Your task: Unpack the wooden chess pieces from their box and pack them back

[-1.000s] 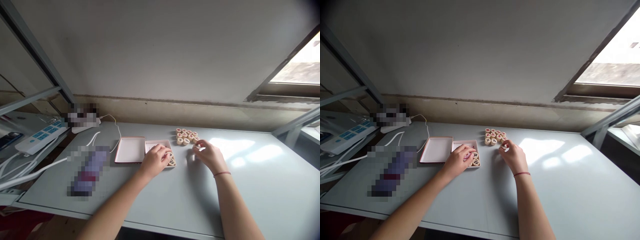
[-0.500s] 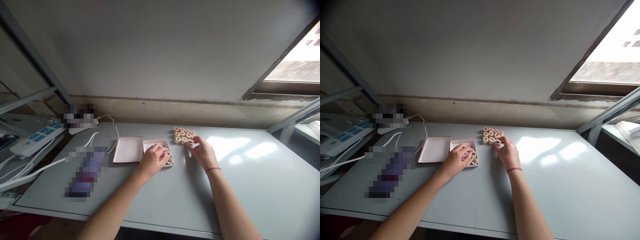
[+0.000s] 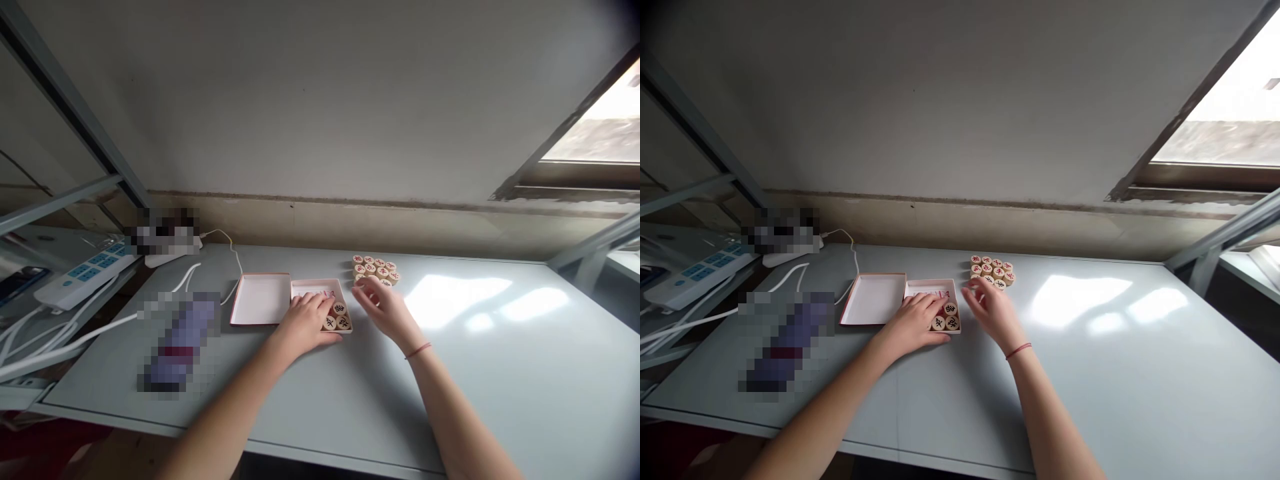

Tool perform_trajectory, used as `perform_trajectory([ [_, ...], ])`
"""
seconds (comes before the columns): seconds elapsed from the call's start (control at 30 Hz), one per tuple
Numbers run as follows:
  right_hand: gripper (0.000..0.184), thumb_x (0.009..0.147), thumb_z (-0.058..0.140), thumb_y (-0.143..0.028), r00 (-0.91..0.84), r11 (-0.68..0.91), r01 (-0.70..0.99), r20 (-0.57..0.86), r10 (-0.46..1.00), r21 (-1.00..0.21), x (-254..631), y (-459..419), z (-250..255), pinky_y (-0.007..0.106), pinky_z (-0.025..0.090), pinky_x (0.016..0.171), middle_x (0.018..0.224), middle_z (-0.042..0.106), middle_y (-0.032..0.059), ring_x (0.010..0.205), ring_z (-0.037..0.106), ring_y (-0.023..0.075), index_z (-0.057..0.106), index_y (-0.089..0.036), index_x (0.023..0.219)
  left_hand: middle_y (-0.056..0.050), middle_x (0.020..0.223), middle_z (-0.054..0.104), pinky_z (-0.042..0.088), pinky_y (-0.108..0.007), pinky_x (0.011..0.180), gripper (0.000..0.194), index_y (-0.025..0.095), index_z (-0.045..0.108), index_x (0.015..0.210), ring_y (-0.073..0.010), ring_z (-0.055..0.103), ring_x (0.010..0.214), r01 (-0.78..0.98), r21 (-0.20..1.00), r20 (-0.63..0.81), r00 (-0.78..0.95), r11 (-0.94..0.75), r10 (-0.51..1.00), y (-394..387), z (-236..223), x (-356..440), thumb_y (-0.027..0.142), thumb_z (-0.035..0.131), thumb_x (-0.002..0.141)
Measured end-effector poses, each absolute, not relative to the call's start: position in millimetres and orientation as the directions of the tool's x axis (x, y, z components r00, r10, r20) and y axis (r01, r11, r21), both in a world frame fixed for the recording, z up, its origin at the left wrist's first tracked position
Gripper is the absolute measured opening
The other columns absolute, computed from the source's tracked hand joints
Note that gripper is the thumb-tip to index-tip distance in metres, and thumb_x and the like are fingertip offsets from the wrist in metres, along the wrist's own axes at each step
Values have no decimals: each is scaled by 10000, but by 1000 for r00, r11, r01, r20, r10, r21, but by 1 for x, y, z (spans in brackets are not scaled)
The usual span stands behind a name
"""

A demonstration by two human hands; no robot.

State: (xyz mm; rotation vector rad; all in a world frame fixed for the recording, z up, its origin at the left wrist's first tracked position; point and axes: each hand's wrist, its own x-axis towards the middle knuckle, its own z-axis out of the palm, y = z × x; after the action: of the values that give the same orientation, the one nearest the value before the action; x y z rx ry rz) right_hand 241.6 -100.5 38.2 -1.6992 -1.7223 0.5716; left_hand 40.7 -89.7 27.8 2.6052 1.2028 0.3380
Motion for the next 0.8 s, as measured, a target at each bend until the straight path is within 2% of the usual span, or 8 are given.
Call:
perform_trajectory([
  [0.07, 386, 881, 387, -535, -100, 105, 657, 52, 994, -747, 228, -103, 38, 261, 419, 564, 707, 613, 6, 542, 502, 133, 586, -228, 1004, -128, 1230, 587, 418, -448, 946, 576, 184, 571, 1174, -310, 522, 1133, 700, 318, 98, 646, -639, 757, -88, 28, 40, 472, 729, 701],
  [0.13, 407, 896, 360, -536, -148, 105, 657, 9, 989, -747, 219, -105, 37, 263, 411, 555, 717, 629, 12, 554, 515, 141, 598, -224, 1005, -124, 1213, 592, 419, -442, 942, 533, 178, 601, 1103, -308, 522, 1123, 687, 329, 98, 657, -648, 747, -87, 30, 39, 493, 729, 694],
  [0.23, 406, 916, 327, -518, -137, 110, 676, 23, 990, -729, 215, -105, 35, 263, 405, 579, 735, 641, 22, 618, 538, 155, 596, -216, 881, -109, 1103, 630, 428, -438, 916, 546, 174, 623, 1024, -297, 553, 1047, 682, 377, 106, 641, -627, 760, -86, 33, 40, 610, 664, 698],
  [0.3, 417, 927, 300, -510, -132, 114, 673, 33, 991, -731, 215, -105, 35, 259, 396, 585, 699, 622, 15, 619, 521, 155, 560, -217, 784, -89, 1002, 645, 436, -419, 880, 485, 178, 643, 943, -273, 571, 982, 700, 406, 121, 597, -588, 793, -87, 35, 44, 628, 556, 783],
  [0.37, 431, 929, 285, -518, -125, 108, 672, 31, 992, -733, 215, -105, 36, 255, 380, 568, 650, 585, 5, 590, 484, 150, 511, -220, 717, -81, 959, 644, 434, -400, 853, 415, 178, 659, 874, -253, 576, 954, 740, 396, 127, 542, -543, 831, -89, 36, 50, 539, 456, 889],
  [0.43, 438, 927, 281, -531, -121, 103, 667, 29, 992, -738, 215, -105, 36, 251, 365, 553, 623, 552, -2, 575, 454, 145, 474, -220, 686, -87, 973, 641, 425, -397, 844, 381, 175, 675, 866, -248, 578, 952, 784, 355, 114, 504, -509, 856, -91, 38, 56, 447, 416, 934],
  [0.6, 453, 914, 288, -561, -109, 97, 648, 35, 993, -755, 213, -106, 36, 253, 344, 533, 596, 513, -3, 557, 415, 138, 419, -216, 651, -93, 972, 661, 411, -399, 829, 350, 169, 668, 864, -253, 586, 952, 830, 311, 93, 459, -464, 884, -96, 42, 63, 397, 414, 939],
  [0.8, 439, 915, 299, -532, -88, 82, 616, 35, 995, -784, 214, -105, 35, 265, 395, 568, 650, 581, 19, 598, 493, 152, 534, -205, 740, -58, 856, 698, 408, -386, 807, 236, 176, 625, 849, -236, 627, 876, 813, 372, 120, 436, -448, 892, -96, 43, 65, 344, 472, 915],
])
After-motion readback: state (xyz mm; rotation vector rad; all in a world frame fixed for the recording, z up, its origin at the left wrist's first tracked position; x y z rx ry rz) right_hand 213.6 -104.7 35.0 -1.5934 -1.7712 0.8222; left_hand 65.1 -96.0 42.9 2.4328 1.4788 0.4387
